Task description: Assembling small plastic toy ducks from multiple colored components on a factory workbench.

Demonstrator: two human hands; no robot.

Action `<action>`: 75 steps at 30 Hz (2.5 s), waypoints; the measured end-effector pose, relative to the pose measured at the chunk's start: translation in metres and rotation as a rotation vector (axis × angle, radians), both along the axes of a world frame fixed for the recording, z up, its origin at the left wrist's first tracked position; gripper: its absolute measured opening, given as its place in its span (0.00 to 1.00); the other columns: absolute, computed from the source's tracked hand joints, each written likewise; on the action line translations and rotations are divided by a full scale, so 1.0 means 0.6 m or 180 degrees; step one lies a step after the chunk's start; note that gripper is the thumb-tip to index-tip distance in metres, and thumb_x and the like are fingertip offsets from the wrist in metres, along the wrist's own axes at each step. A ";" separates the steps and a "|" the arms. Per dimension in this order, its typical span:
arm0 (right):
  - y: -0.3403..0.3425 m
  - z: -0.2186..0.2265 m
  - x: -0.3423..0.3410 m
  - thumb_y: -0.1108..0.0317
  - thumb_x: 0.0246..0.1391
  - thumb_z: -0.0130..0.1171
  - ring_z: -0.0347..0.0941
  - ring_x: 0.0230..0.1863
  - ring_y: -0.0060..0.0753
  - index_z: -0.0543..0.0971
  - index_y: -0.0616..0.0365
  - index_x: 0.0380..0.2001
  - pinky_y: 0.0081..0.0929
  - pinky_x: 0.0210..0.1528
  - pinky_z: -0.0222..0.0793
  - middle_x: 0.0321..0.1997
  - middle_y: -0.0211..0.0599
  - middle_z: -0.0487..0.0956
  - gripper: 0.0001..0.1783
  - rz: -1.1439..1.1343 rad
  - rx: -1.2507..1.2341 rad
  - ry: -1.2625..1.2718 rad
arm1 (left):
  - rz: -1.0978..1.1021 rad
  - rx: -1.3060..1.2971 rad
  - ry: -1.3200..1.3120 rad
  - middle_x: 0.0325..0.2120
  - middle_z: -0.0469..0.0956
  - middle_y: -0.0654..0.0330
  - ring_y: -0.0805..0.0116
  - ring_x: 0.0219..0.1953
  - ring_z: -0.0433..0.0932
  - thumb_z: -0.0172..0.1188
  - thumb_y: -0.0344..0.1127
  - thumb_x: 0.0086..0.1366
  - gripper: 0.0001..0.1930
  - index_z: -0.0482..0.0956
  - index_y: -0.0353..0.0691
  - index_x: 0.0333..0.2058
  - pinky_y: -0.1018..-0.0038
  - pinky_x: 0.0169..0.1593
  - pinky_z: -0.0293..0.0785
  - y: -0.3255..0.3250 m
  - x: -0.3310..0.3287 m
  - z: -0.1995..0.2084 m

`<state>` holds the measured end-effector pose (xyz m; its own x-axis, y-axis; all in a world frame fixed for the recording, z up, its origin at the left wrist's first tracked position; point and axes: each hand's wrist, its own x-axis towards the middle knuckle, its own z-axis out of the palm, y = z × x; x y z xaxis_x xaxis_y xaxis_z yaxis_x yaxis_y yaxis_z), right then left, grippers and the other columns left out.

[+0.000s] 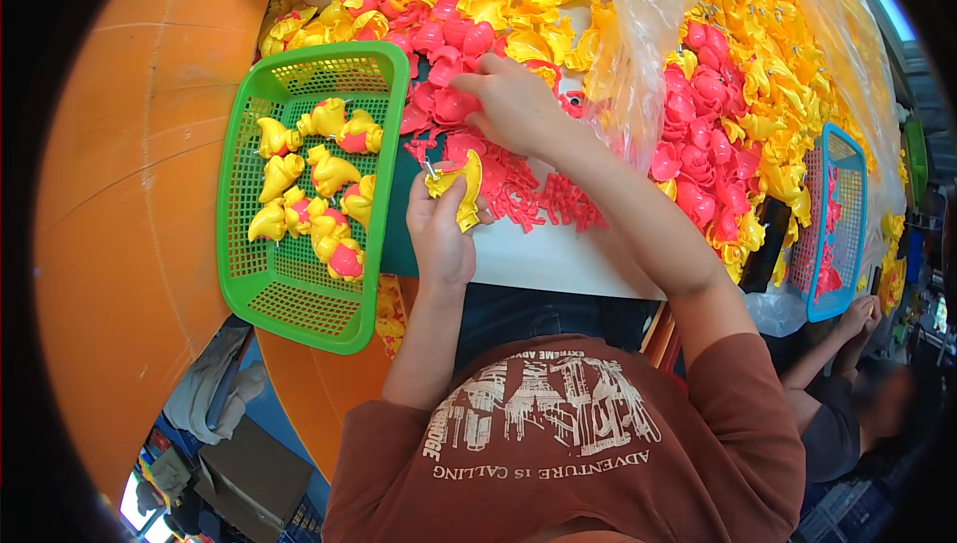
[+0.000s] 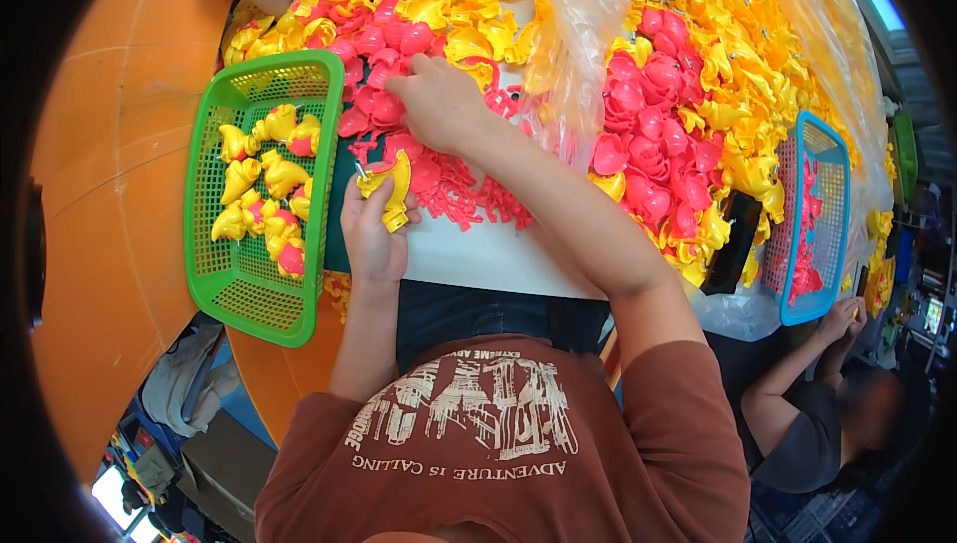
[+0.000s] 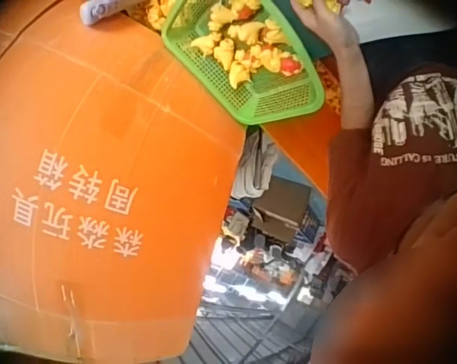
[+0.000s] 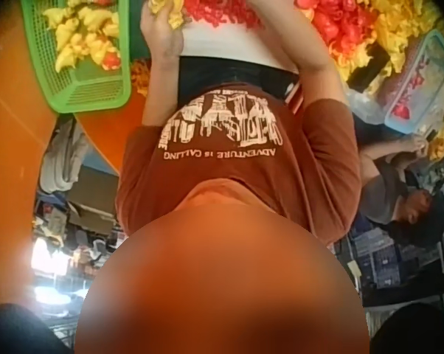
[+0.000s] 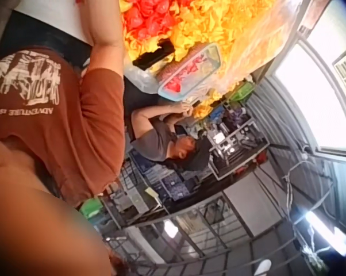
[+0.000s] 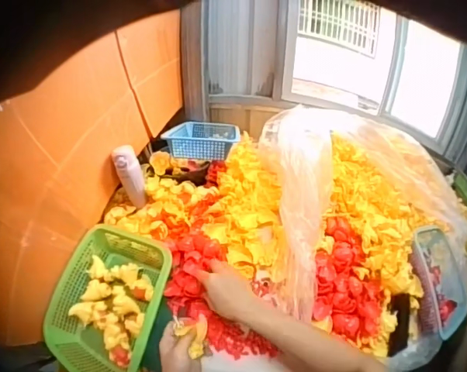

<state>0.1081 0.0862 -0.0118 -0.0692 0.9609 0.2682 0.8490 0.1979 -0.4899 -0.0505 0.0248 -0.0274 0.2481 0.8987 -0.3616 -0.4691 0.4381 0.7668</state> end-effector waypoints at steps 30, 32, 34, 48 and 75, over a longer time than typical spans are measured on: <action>-0.198 0.061 0.004 0.72 0.46 0.62 0.65 0.42 0.33 0.78 0.64 0.29 0.27 0.47 0.59 0.36 0.38 0.69 0.07 -0.0090 0.0201 0.1907 | -0.0516 -0.0564 -0.1781 0.50 0.67 0.50 0.62 0.53 0.67 0.28 0.49 0.71 0.27 0.58 0.33 0.56 0.66 0.57 0.63 -0.013 0.063 0.061; -0.202 0.061 -0.001 0.71 0.45 0.63 0.65 0.43 0.36 0.79 0.63 0.28 0.29 0.47 0.59 0.37 0.39 0.70 0.07 -0.0198 0.0246 0.1912 | -0.0486 -0.0558 -0.1742 0.50 0.67 0.50 0.63 0.53 0.67 0.28 0.49 0.71 0.27 0.58 0.33 0.56 0.66 0.56 0.64 -0.015 0.066 0.065; -0.205 0.063 -0.004 0.70 0.43 0.64 0.65 0.44 0.38 0.80 0.61 0.26 0.32 0.48 0.58 0.37 0.39 0.70 0.07 -0.0307 0.0291 0.1915 | -0.0457 -0.0554 -0.1704 0.50 0.67 0.51 0.63 0.53 0.67 0.28 0.49 0.71 0.27 0.58 0.33 0.56 0.67 0.55 0.64 -0.018 0.069 0.068; -0.197 0.073 0.001 0.71 0.47 0.62 0.64 0.45 0.33 0.80 0.62 0.29 0.27 0.48 0.58 0.40 0.39 0.69 0.07 0.0004 -0.0008 0.1973 | -0.0550 -0.0146 -0.1457 0.51 0.65 0.51 0.63 0.53 0.67 0.26 0.50 0.71 0.28 0.55 0.32 0.58 0.68 0.54 0.65 -0.026 0.062 0.066; -0.215 0.070 -0.011 0.71 0.42 0.65 0.64 0.39 0.34 0.81 0.61 0.26 0.28 0.42 0.59 0.34 0.36 0.70 0.06 -0.0403 0.0260 0.1409 | -0.0498 -0.0193 -0.1513 0.51 0.66 0.51 0.60 0.55 0.65 0.26 0.52 0.71 0.29 0.57 0.34 0.58 0.66 0.58 0.60 -0.041 0.077 0.059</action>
<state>0.1016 -0.0431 0.0300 0.1854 0.9289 0.3205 0.5818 0.1591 -0.7976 -0.0040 0.0005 0.0081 0.5280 0.8185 -0.2264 -0.6855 0.5682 0.4553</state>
